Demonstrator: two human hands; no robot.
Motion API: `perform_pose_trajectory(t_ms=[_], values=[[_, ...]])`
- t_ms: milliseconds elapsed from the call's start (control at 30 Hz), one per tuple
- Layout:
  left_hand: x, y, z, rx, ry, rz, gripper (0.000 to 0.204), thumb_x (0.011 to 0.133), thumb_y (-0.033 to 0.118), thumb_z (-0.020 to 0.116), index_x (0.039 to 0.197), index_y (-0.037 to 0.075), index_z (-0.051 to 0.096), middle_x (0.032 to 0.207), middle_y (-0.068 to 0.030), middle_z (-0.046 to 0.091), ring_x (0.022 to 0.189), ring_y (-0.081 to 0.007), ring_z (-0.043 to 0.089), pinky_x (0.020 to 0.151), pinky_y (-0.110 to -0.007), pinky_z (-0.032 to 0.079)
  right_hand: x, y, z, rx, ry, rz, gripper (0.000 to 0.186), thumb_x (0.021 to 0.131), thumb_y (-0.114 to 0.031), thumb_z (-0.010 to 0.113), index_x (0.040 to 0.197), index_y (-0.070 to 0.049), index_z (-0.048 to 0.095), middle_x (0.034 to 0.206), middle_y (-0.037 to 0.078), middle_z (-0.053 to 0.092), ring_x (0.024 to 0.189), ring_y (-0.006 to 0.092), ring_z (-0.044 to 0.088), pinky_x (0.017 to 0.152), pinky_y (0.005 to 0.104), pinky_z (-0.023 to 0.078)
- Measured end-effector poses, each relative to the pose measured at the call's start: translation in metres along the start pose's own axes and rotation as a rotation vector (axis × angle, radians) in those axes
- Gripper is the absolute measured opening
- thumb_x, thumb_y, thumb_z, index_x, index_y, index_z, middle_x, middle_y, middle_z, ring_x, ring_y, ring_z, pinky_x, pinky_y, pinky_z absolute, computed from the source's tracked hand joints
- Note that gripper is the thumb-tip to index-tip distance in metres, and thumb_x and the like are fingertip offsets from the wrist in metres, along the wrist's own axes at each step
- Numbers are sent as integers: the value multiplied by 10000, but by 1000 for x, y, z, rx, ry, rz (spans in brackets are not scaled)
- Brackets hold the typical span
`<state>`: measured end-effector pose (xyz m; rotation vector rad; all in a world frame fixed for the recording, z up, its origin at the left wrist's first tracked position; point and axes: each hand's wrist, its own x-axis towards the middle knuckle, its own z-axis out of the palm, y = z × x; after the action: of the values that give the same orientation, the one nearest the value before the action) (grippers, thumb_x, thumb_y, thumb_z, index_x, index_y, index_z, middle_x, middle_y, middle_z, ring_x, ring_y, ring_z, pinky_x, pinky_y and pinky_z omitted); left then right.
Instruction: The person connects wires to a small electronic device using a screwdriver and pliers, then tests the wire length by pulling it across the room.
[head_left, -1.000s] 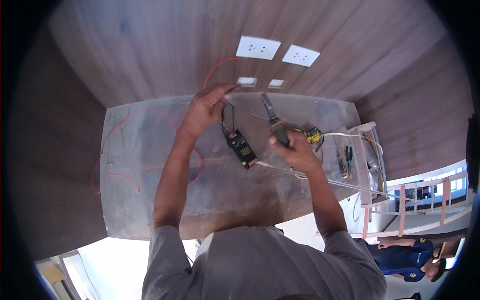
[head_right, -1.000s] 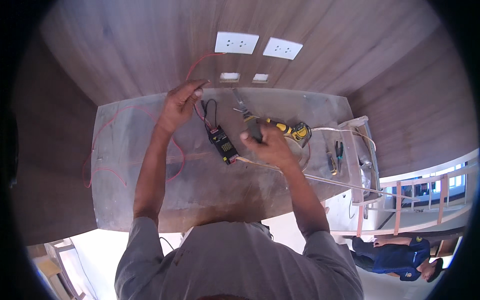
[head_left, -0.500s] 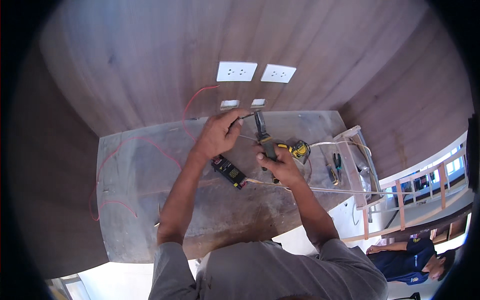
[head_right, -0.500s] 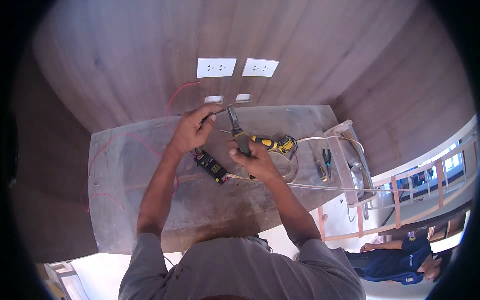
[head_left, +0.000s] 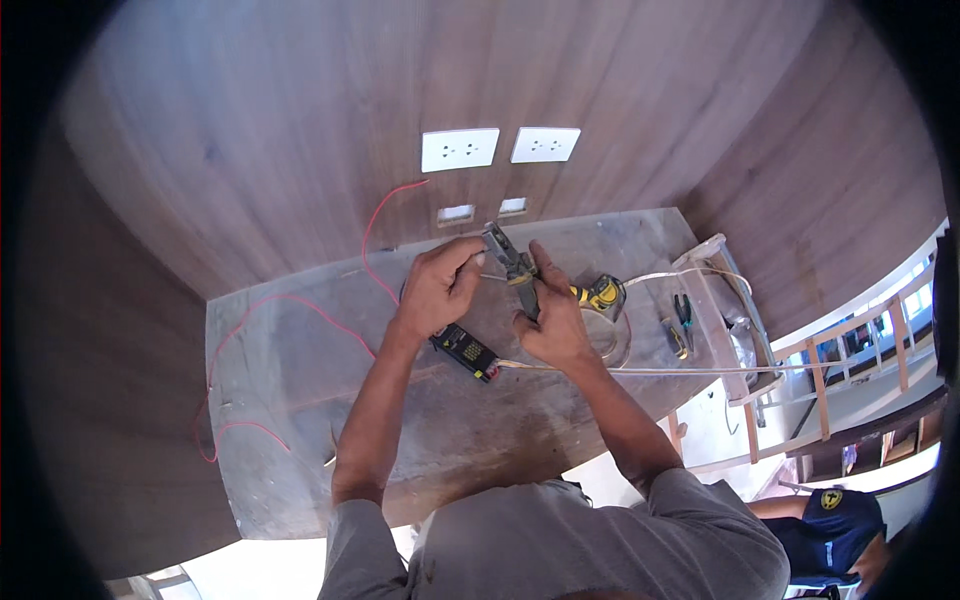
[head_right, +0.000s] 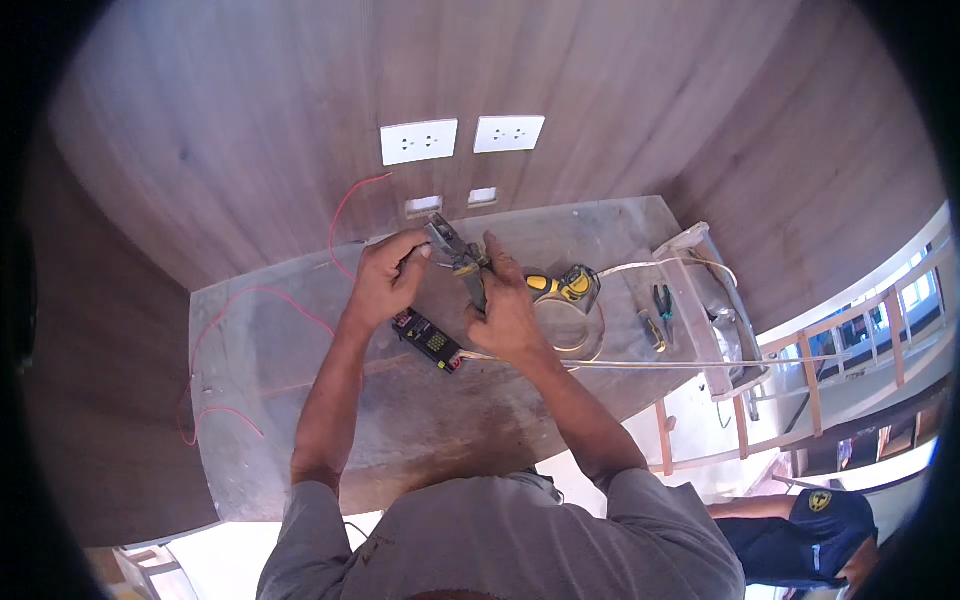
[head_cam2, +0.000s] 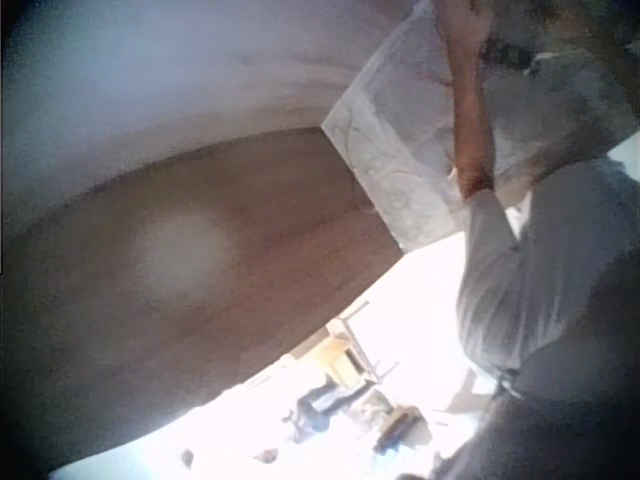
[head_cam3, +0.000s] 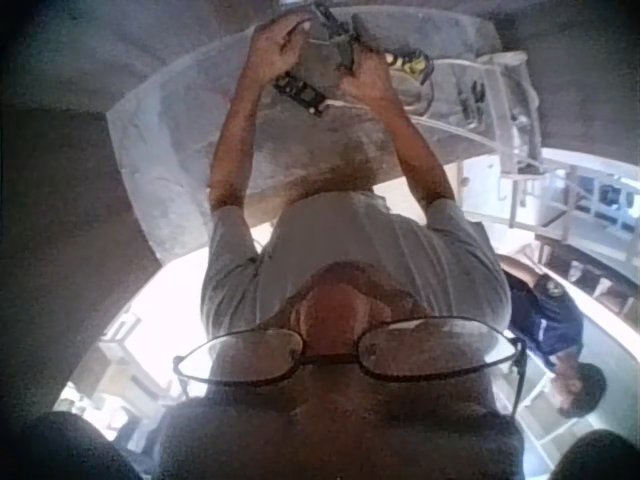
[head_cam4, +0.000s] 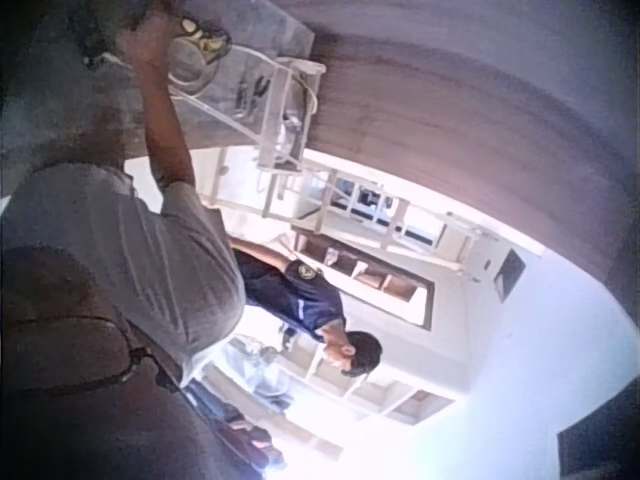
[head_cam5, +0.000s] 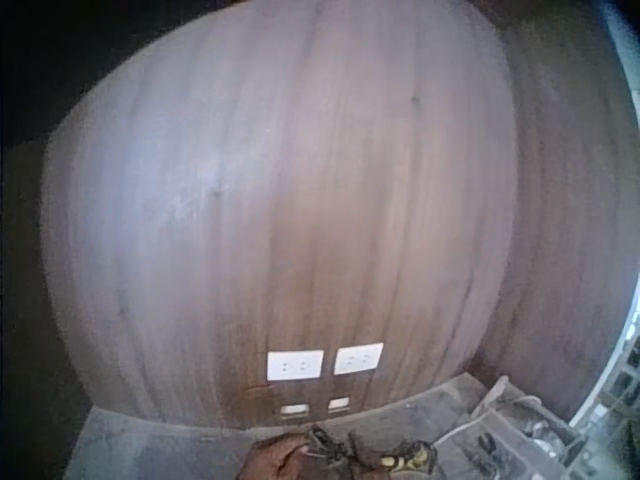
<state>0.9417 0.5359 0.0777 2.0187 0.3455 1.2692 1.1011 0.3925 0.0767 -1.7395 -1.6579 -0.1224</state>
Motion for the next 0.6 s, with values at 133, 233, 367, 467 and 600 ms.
perform_pose_trajectory(t_ms=[133, 233, 367, 467, 600], values=[[2, 2, 2, -11, 8, 29, 176, 925, 6, 632, 1096, 0, 673, 864, -126, 695, 724, -113, 605, 663, -283, 503, -2, 0, 1, 81, -17, 36, 538, 672, -38, 644, 1196, 84, 626, 1503, 308, 447, 1330, 477, 490, 1123, 458, 400], [1, 4, 2, 8, -51, -47, 236, 906, 12, 603, 1130, 23, 675, 986, -199, 710, 874, -359, 713, 764, -388, 550, -3, 4, 3, 118, -1, 35, 522, 666, -39, 641, 1176, 71, 635, 1395, 309, 528, 1271, 469, 531, 1081, 447, 430], [0, 4, 4, -4, -68, -58, 251, 905, 13, 602, 1144, 29, 677, 1009, -195, 710, 904, -365, 712, 783, -392, 552, -2, 8, 2, 152, 9, 28, 423, 662, -31, 634, 1079, 34, 647, 1134, 269, 620, 1118, 450, 595, 954, 448, 486], [0, 7, 4, -30, -64, -38, 230, 902, 15, 606, 1121, 26, 674, 1005, -190, 708, 900, -371, 706, 782, -395, 548, -1, 3, -5, 193, -44, 22, 323, 654, -21, 634, 976, 7, 639, 997, 220, 620, 966, 429, 621, 836, 442, 504], [2, 14, 8, 10, -24, 52, 157, 898, 14, 610, 1046, 14, 661, 944, -177, 695, 840, -339, 697, 741, -386, 536, -2, 5, 5, 213, -57, 125, 280, 645, -9, 637, 925, -14, 633, 925, 190, 612, 856, 401, 624, 761, 432, 502]])
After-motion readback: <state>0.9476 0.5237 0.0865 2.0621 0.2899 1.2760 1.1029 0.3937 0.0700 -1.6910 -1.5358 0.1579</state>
